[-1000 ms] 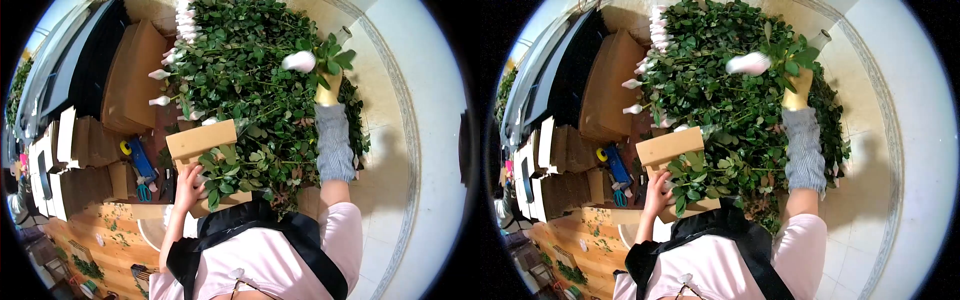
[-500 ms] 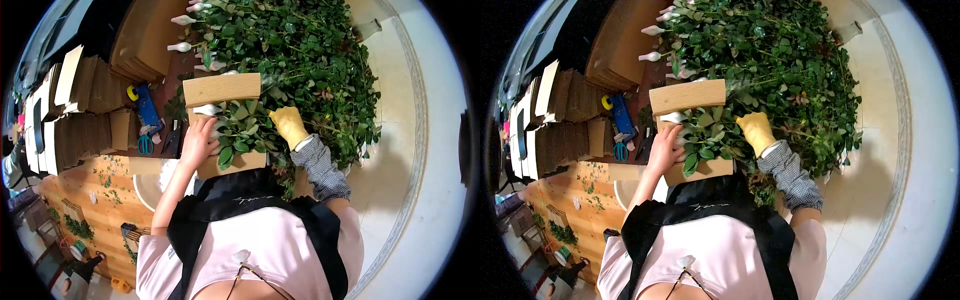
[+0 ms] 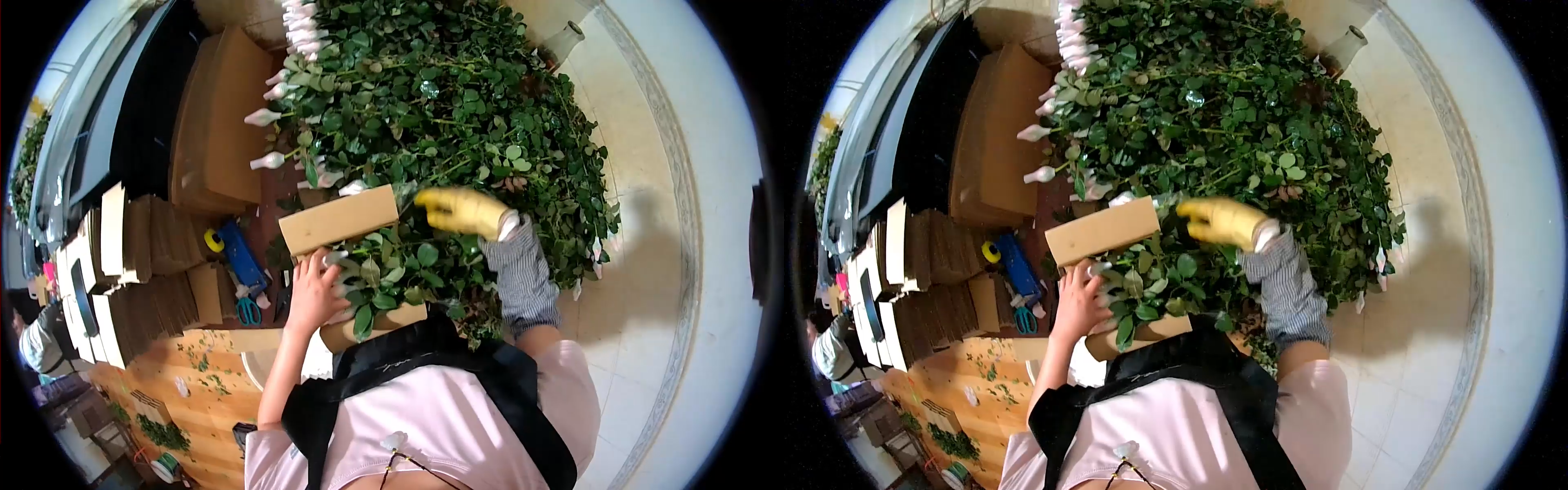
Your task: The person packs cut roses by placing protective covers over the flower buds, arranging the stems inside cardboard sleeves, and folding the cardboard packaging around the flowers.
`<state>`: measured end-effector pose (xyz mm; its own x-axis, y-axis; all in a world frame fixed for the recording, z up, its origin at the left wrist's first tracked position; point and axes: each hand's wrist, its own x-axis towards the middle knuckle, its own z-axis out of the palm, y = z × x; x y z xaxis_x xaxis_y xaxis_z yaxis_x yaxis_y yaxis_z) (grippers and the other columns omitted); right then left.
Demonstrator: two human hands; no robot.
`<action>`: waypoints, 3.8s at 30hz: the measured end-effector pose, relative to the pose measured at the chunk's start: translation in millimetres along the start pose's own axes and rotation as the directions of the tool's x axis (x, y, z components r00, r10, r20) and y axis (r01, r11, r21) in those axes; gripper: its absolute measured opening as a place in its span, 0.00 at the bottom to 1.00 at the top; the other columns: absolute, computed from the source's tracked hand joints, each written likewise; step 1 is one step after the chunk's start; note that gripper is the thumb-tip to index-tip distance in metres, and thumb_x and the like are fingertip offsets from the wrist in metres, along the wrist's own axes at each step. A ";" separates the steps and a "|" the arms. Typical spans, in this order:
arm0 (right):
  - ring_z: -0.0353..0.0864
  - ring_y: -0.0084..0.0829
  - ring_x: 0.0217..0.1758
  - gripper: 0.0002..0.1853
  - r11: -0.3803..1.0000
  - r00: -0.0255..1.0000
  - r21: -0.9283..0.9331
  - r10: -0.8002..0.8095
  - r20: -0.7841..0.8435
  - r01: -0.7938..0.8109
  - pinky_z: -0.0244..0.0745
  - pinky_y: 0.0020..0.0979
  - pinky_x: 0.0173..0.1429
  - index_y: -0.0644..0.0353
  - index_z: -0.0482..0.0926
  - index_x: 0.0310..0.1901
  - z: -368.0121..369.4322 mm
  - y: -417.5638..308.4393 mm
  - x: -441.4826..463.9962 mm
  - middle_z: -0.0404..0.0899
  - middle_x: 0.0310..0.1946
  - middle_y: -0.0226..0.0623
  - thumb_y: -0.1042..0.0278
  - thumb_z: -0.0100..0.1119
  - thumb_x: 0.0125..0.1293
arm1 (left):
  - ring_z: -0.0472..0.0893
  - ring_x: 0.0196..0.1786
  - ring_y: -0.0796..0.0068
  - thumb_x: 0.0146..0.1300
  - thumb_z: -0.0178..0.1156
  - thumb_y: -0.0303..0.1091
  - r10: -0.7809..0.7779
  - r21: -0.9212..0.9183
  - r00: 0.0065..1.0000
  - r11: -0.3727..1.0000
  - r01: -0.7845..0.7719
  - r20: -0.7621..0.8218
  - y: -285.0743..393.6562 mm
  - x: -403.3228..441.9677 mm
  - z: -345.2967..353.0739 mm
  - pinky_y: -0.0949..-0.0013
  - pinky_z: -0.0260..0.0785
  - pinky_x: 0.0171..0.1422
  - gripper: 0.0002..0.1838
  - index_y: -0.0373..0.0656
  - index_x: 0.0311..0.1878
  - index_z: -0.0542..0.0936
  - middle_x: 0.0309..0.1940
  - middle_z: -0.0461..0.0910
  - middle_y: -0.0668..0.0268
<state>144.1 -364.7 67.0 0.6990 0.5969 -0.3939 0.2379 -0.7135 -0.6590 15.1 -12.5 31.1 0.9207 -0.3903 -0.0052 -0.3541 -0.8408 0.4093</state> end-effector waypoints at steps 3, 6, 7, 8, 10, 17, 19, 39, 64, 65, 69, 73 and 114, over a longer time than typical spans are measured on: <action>0.78 0.38 0.67 0.25 0.948 0.773 -0.150 -0.316 -0.550 0.281 0.72 0.38 0.72 0.55 0.72 0.69 -59.1 -14.6 73.6 0.78 0.64 0.42 0.66 0.58 0.72 | 0.71 0.62 0.47 0.29 0.80 0.34 -0.030 -0.092 0.999 0.995 0.026 -0.043 -2.7 -6.4 9.2 0.48 0.64 0.67 0.35 0.45 0.48 0.80 0.65 0.69 0.54; 0.79 0.44 0.61 0.18 0.893 0.443 -0.450 -0.409 -0.798 0.014 0.73 0.41 0.67 0.55 0.81 0.56 -110.3 -13.2 157.0 0.81 0.60 0.39 0.72 0.63 0.64 | 0.69 0.65 0.45 0.36 0.75 0.32 -0.117 -0.200 0.992 0.974 0.104 -0.054 -4.8 -15.7 24.1 0.47 0.63 0.70 0.33 0.45 0.52 0.80 0.68 0.66 0.53; 0.78 0.41 0.64 0.17 0.838 0.415 -0.497 -0.378 -0.828 -0.228 0.68 0.41 0.71 0.52 0.82 0.54 -119.5 -9.8 178.6 0.81 0.59 0.38 0.72 0.63 0.62 | 0.68 0.67 0.44 0.38 0.74 0.32 -0.117 -0.201 0.991 0.974 0.101 -0.070 -5.9 -18.8 29.2 0.46 0.61 0.72 0.33 0.45 0.54 0.79 0.69 0.65 0.52; 0.76 0.41 0.65 0.14 0.725 0.432 -0.532 -0.349 -0.832 -0.437 0.63 0.42 0.74 0.52 0.84 0.50 -122.2 5.5 199.4 0.82 0.59 0.37 0.72 0.64 0.62 | 0.67 0.69 0.44 0.40 0.72 0.32 -0.117 -0.203 0.990 0.974 0.098 -0.083 -7.0 -20.7 34.1 0.46 0.59 0.74 0.33 0.45 0.56 0.78 0.71 0.64 0.52; 0.77 0.39 0.65 0.10 0.759 0.673 -0.419 0.034 -0.739 -0.499 0.62 0.41 0.74 0.53 0.84 0.46 -132.6 28.5 228.6 0.82 0.58 0.35 0.72 0.63 0.63 | 0.65 0.72 0.44 0.41 0.72 0.32 -0.143 -0.236 0.988 0.964 0.124 -0.065 -7.1 -21.4 36.3 0.46 0.57 0.75 0.34 0.47 0.58 0.77 0.73 0.63 0.51; 0.77 0.37 0.65 0.10 0.751 0.491 -0.629 -0.479 -0.728 -0.201 0.66 0.40 0.73 0.53 0.86 0.48 -149.9 -11.9 195.0 0.85 0.54 0.33 0.69 0.60 0.68 | 0.64 0.71 0.43 0.48 0.74 0.39 -0.129 -0.238 0.989 0.965 0.110 -0.070 -4.6 -17.8 31.2 0.44 0.57 0.73 0.31 0.46 0.58 0.78 0.73 0.63 0.52; 0.79 0.37 0.63 0.10 0.672 0.614 -0.636 -0.331 -0.716 -0.379 0.68 0.41 0.72 0.53 0.86 0.48 -139.9 37.7 200.7 0.86 0.52 0.35 0.70 0.60 0.68 | 0.64 0.72 0.43 0.48 0.74 0.38 -0.124 -0.228 0.990 0.968 0.104 -0.074 -4.1 -17.2 31.6 0.44 0.57 0.73 0.31 0.46 0.58 0.78 0.73 0.63 0.52; 0.83 0.47 0.47 0.19 0.779 0.148 -0.455 -0.436 -0.888 -0.432 0.76 0.46 0.61 0.55 0.86 0.47 -189.5 9.8 -9.5 0.86 0.40 0.44 0.85 0.58 0.56 | 0.69 0.70 0.51 0.38 0.73 0.31 -0.108 -0.291 0.980 0.955 0.056 -0.167 -8.0 -20.5 32.9 0.50 0.61 0.73 0.35 0.46 0.57 0.80 0.70 0.68 0.55; 0.78 0.48 0.61 0.36 0.724 0.603 -0.450 -0.059 -0.796 -0.523 0.74 0.44 0.66 0.50 0.73 0.66 88.4 -38.3 -71.4 0.78 0.60 0.43 0.84 0.63 0.53 | 0.80 0.55 0.55 0.65 0.67 0.34 -0.431 -0.581 0.891 0.766 0.276 -0.145 -24.6 -72.5 9.3 0.59 0.74 0.56 0.17 0.40 0.55 0.80 0.53 0.79 0.53; 0.78 0.47 0.62 0.33 0.864 0.659 -0.429 -0.163 -0.734 -0.264 0.74 0.43 0.66 0.51 0.74 0.65 80.1 -68.9 -66.3 0.78 0.61 0.43 0.81 0.63 0.56 | 0.82 0.51 0.57 0.68 0.63 0.34 -0.493 -0.633 0.869 0.686 0.358 -0.043 -27.4 -81.2 13.1 0.61 0.74 0.53 0.13 0.38 0.52 0.81 0.47 0.81 0.54; 0.86 0.38 0.47 0.16 0.845 0.929 -0.427 -0.368 -0.031 0.321 0.80 0.38 0.50 0.52 0.81 0.55 98.7 -170.4 -11.5 0.86 0.43 0.39 0.65 0.59 0.66 | 0.80 0.45 0.54 0.70 0.62 0.42 -0.353 -0.518 0.923 0.767 0.379 0.152 -9.5 -79.0 10.7 0.57 0.72 0.52 0.16 0.35 0.40 0.85 0.36 0.81 0.55; 0.89 0.32 0.35 0.08 0.700 0.962 -0.661 -0.164 0.219 0.270 0.81 0.37 0.37 0.49 0.88 0.39 173.4 -110.7 41.5 0.88 0.30 0.28 0.63 0.59 0.66 | 0.77 0.45 0.53 0.63 0.68 0.45 -0.258 -0.343 0.950 0.888 0.306 0.178 2.5 -64.2 -1.0 0.57 0.71 0.51 0.17 0.38 0.38 0.85 0.37 0.79 0.56; 0.87 0.39 0.45 0.14 0.761 0.943 -0.645 0.161 0.290 0.069 0.82 0.42 0.46 0.48 0.83 0.51 130.6 -133.6 53.9 0.88 0.45 0.36 0.57 0.54 0.68 | 0.83 0.34 0.53 0.63 0.69 0.42 -0.276 -0.406 0.960 0.884 0.231 -0.054 2.1 -32.3 16.9 0.57 0.76 0.38 0.14 0.39 0.31 0.84 0.27 0.81 0.57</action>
<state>61.9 -189.3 50.2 0.5019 0.5550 -0.6634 0.6644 -0.7385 -0.1151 -18.1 -8.0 16.7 0.9900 -0.1227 -0.0689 -0.0336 -0.6812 0.7314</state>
